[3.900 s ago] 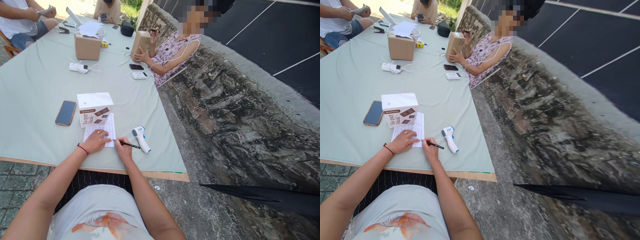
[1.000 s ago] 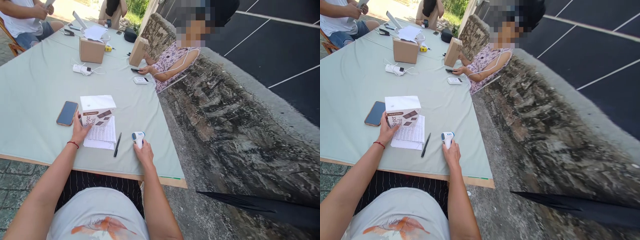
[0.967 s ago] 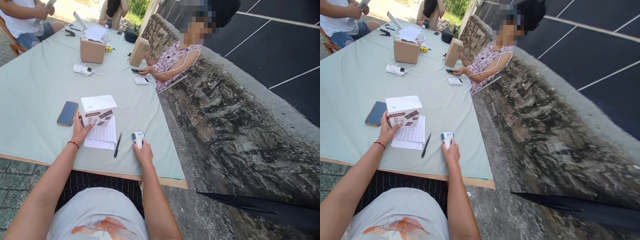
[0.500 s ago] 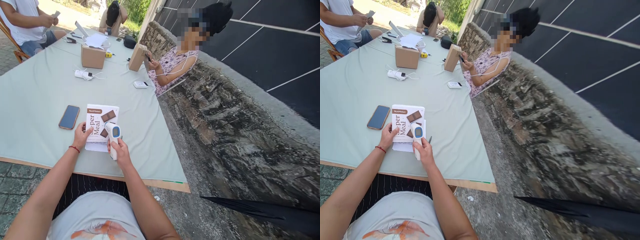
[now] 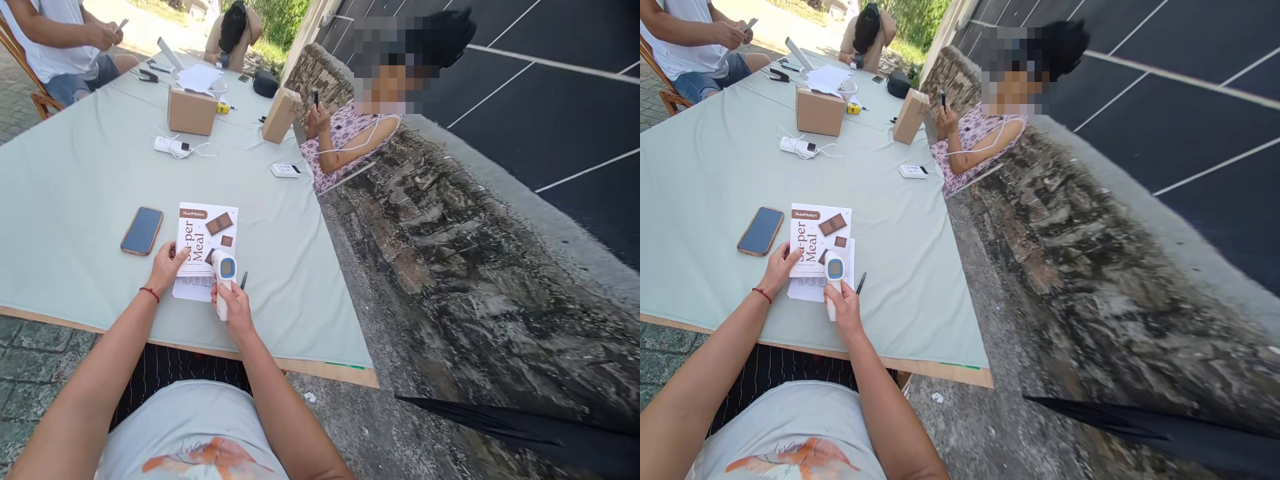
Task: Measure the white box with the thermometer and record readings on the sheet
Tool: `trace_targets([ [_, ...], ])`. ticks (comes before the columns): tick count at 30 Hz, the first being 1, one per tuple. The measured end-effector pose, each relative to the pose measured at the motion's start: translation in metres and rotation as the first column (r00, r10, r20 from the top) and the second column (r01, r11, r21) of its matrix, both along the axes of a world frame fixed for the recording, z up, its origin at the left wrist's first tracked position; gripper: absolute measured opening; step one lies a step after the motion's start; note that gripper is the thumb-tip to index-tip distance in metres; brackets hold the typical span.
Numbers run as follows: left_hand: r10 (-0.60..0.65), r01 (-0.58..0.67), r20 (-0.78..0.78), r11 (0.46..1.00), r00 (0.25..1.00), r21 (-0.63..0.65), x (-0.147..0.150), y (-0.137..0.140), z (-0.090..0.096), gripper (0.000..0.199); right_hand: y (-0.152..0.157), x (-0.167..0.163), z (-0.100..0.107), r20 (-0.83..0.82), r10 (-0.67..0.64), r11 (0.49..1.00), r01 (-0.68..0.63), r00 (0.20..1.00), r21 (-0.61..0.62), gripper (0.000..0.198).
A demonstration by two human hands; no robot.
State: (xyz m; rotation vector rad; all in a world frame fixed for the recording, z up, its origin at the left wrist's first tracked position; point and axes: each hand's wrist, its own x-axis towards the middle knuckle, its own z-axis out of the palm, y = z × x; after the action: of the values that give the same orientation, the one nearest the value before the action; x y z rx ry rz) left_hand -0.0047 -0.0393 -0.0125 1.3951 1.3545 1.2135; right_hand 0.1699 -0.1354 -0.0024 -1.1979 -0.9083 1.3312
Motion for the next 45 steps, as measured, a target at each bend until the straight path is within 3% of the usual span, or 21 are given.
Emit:
trace_targets([
  [7, -0.004, 0.004, -0.048, 1.000, 0.999, 0.014, -0.002, 0.000, -0.002, 0.061, -0.001, 0.001, 0.001, 0.035, 0.022, 1.000, -0.021, 0.999, -0.019, 0.036],
  [17, -0.008, 0.009, -0.039, 1.000, 0.999, 0.026, -0.001, 0.001, -0.003, 0.061, -0.003, 0.000, 0.005, -0.066, -0.006, 0.999, 0.002, 0.998, -0.054, 0.033],
  [30, -0.014, 0.014, -0.024, 1.000, 1.000, 0.019, -0.001, 0.001, -0.001, 0.063, -0.003, -0.003, 0.000, -0.073, -0.014, 0.999, 0.011, 0.997, -0.037, 0.035],
  [40, -0.048, 0.052, 0.063, 0.997, 0.997, -0.050, -0.001, -0.002, 0.006, 0.075, -0.005, 0.001, -0.002, -0.094, 0.003, 0.999, -0.008, 0.996, -0.049, 0.033],
  [45, -0.072, 0.080, 0.089, 0.993, 0.993, -0.085, -0.002, -0.004, 0.010, 0.080, -0.007, 0.006, 0.006, -0.108, 0.035, 0.998, -0.040, 0.994, -0.047, 0.032],
])
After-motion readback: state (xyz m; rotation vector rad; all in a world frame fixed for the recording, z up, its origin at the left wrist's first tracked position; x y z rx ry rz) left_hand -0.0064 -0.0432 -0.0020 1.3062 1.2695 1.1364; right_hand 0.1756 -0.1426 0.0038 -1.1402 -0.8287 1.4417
